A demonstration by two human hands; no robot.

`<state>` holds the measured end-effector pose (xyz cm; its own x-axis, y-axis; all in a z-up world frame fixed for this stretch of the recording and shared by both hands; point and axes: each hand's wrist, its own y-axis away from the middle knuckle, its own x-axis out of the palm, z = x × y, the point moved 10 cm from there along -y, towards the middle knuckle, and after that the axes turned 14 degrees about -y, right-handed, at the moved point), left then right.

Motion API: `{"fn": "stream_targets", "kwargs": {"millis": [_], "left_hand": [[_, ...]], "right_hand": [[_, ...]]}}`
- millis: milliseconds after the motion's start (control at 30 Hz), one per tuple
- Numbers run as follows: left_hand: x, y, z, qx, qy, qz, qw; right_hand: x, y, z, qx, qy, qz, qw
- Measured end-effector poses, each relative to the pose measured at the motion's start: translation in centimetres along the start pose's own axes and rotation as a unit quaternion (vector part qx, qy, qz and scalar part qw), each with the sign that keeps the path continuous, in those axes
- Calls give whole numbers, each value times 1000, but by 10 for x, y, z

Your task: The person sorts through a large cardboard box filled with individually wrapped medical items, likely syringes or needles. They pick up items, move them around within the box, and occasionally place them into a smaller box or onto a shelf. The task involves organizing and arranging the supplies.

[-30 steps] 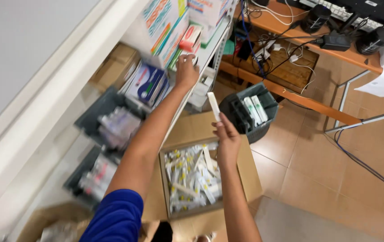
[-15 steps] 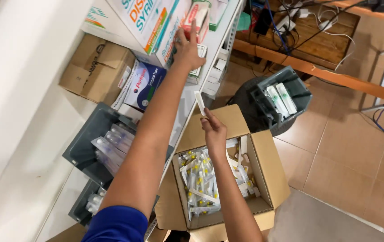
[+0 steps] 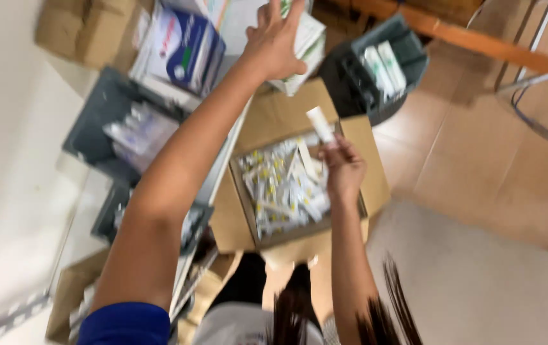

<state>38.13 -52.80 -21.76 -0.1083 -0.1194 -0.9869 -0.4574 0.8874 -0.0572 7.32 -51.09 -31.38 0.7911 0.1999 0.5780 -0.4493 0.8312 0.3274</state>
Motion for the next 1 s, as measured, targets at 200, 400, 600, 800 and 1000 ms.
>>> {"fn": "stream_targets", "kwargs": {"millis": [200, 400, 600, 800, 1000], "left_hand": [[-115, 230, -164, 36, 202, 16, 979], [-49, 392, -239, -29, 278, 39, 959], [-90, 433, -246, 39, 221, -42, 974], [-138, 438, -255, 1, 250, -94, 964], [-138, 441, -258, 39, 269, -78, 959]], "right_hand": [[-114, 94, 14, 29, -164, -33, 986], [-164, 196, -63, 234, -222, -86, 943], [-150, 242, -3, 208, -184, -141, 950], [-135, 235, 25, 107, -207, -88, 968], [-134, 245, 41, 80, -204, -106, 970]]}}
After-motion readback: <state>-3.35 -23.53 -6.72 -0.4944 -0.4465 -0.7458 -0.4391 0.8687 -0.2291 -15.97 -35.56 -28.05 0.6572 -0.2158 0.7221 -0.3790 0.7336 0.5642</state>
